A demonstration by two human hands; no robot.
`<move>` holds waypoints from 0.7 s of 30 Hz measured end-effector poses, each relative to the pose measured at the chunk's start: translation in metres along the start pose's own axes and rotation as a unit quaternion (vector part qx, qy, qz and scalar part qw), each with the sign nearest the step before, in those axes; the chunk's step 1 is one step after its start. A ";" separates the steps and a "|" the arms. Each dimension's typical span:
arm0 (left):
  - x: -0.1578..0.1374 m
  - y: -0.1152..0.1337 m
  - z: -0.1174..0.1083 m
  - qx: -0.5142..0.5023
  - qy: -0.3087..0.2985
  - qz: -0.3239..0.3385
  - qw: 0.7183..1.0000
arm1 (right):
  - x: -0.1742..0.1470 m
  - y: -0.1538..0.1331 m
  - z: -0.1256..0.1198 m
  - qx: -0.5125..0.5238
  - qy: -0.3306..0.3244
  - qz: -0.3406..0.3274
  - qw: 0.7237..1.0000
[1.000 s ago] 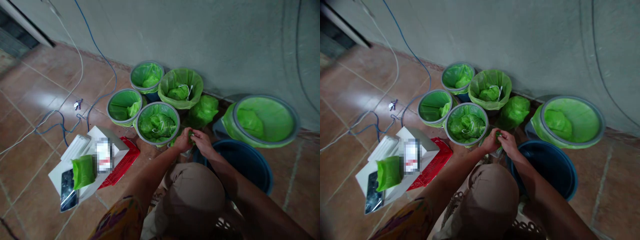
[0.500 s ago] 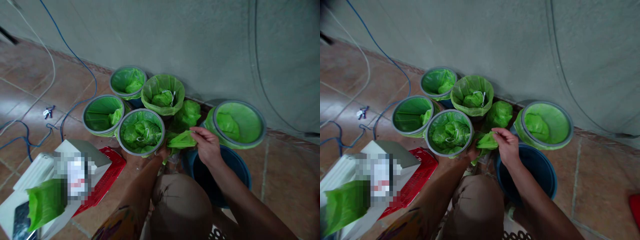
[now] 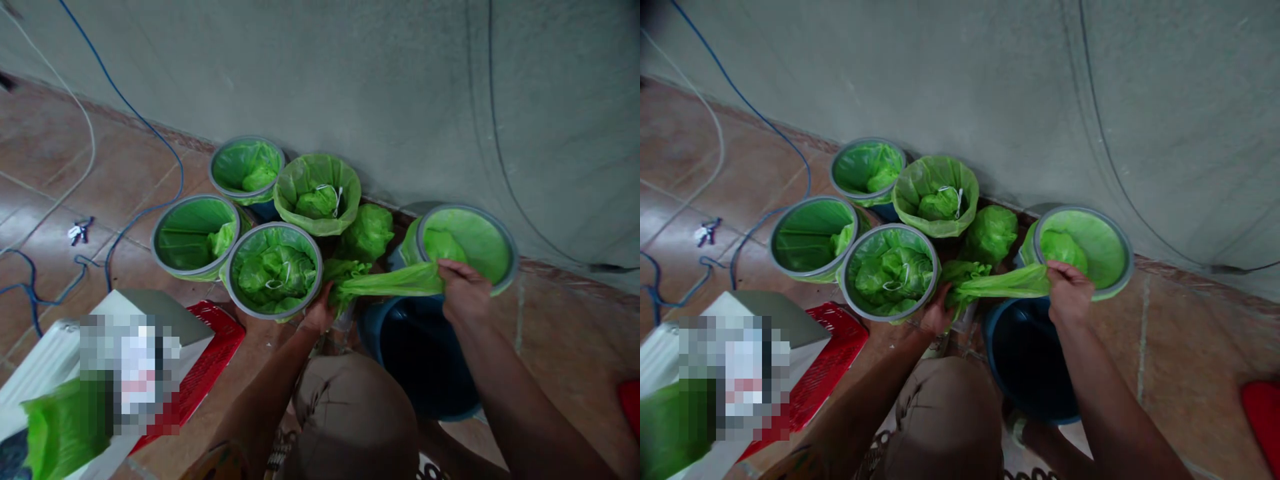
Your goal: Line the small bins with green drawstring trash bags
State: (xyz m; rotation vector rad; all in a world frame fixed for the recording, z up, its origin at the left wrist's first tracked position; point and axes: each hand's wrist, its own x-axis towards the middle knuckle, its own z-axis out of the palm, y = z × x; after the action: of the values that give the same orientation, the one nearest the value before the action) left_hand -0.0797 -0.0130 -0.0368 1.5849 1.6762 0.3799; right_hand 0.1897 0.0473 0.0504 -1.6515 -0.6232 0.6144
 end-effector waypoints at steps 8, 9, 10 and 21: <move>0.001 0.009 0.009 0.023 -0.048 0.142 0.988 | -0.104 -0.014 0.021 -0.147 -0.409 -0.047 0.899; 0.006 0.009 0.010 0.030 -0.061 0.147 0.987 | -0.117 -0.023 0.024 -0.135 -0.426 -0.054 0.893; 0.011 0.007 0.011 0.035 -0.070 0.141 0.987 | -0.125 -0.033 0.025 -0.120 -0.440 -0.063 0.888; 0.010 -0.019 0.015 -0.008 -0.065 0.095 0.993 | -0.019 -0.043 -0.022 0.152 0.008 0.038 0.988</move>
State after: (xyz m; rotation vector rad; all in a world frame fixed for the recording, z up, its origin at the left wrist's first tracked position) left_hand -0.0822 -0.0110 -0.0629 1.7250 1.4265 0.3748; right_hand 0.1883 0.0255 0.0972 -1.3966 -0.4316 0.7139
